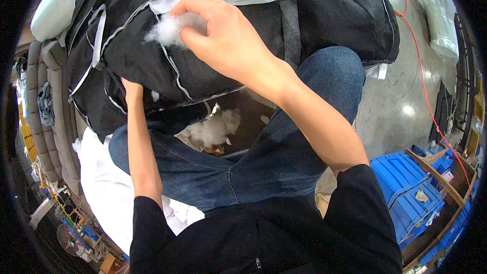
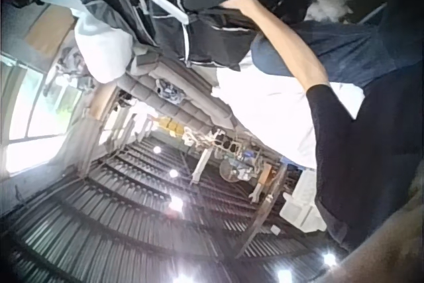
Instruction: Stuffing batting material into a black fabric furniture cushion and cutting fabric with scissors.
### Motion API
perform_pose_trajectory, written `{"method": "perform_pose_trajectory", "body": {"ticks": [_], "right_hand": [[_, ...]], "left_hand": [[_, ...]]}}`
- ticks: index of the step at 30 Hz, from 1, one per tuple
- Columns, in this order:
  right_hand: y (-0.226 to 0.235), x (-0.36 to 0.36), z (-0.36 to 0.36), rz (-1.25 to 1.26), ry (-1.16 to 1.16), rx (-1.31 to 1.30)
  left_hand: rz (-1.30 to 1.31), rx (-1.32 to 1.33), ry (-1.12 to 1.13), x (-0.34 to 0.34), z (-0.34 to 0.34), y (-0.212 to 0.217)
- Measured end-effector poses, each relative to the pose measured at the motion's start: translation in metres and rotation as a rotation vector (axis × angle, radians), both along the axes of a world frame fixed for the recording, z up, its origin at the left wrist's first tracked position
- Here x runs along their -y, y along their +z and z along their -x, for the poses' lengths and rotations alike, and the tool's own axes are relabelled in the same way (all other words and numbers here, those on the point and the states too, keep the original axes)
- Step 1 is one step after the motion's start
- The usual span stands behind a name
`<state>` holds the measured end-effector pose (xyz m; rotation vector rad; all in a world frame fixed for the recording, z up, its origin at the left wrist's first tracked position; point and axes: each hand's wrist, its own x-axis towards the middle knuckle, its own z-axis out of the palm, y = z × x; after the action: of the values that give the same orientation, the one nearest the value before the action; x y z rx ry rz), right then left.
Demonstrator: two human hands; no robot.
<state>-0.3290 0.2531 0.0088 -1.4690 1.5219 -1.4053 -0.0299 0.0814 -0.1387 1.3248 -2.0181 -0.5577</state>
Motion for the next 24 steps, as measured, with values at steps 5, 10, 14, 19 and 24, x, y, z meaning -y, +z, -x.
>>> {"method": "perform_pose_trajectory", "body": {"ticks": [5, 10, 14, 19, 24], "right_hand": [[-0.006, -0.003, -0.004, 0.061, 0.046, -0.007], [-0.011, 0.001, -0.003, 0.002, 0.008, -0.023], [-0.011, 0.002, 0.002, -0.026, 0.001, 0.030], [-0.017, 0.006, 0.004, 0.010, 0.007, -0.005], [-0.006, 0.004, -0.010, 0.047, 0.036, -0.043]], "left_hand": [[-0.027, 0.036, 0.144, 0.059, 0.003, -0.034], [0.081, 0.221, 0.094, 0.105, -0.022, -0.039], [0.172, 0.383, 0.067, 0.096, -0.023, -0.042], [0.332, 0.604, 0.047, 0.035, -0.001, -0.041], [0.063, 0.065, -0.082, -0.044, 0.019, -0.034]]}}
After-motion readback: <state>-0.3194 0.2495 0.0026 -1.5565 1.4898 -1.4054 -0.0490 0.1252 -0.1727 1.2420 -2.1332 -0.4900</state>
